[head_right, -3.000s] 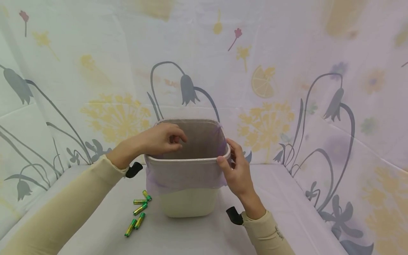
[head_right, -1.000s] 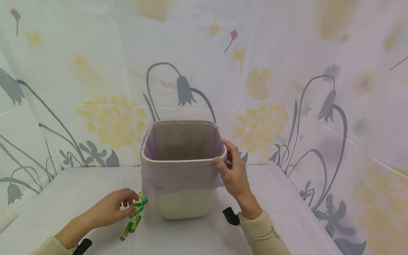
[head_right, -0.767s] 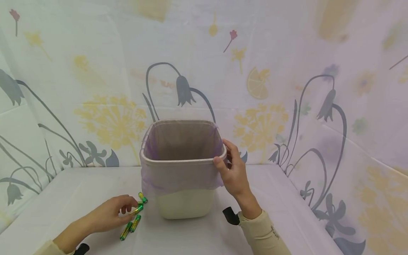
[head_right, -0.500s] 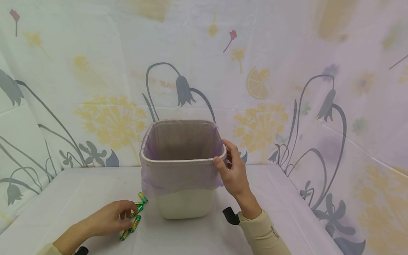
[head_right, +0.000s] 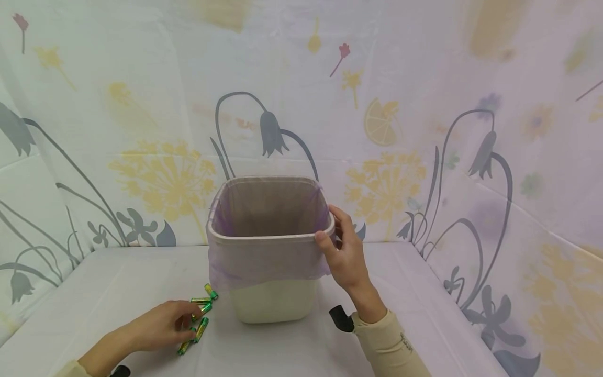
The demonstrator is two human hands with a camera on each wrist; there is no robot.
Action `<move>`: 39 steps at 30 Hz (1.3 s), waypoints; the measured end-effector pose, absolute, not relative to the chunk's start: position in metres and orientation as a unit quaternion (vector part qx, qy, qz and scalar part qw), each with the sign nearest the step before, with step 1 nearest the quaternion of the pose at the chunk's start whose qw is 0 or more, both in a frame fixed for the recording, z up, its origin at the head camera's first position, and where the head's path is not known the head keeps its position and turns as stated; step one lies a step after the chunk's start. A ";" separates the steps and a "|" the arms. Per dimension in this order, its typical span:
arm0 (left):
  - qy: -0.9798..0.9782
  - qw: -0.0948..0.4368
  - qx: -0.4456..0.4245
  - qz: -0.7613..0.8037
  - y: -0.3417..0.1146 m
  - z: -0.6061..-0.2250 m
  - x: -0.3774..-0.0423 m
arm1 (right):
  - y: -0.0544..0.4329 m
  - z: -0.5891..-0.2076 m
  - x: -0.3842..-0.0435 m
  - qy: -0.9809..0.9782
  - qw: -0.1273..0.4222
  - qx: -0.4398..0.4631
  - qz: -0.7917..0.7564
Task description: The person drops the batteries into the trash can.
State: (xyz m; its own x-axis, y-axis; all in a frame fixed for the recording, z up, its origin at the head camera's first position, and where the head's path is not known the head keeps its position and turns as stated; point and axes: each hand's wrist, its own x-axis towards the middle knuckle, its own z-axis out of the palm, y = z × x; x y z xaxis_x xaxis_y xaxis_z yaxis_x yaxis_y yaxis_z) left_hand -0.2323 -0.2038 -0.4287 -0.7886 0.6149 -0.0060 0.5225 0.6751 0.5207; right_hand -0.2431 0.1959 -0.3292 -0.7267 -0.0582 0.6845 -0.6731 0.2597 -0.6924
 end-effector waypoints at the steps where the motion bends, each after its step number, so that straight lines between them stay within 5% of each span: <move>1: 0.909 0.091 0.316 0.256 -0.204 -0.429 -0.232 | 0.196 -0.329 -0.243 -0.744 0.276 0.245 0.556; 39: 0.927 0.112 0.285 0.217 -0.218 -0.428 -0.227 | 0.196 -0.330 -0.244 -0.742 0.275 0.248 0.559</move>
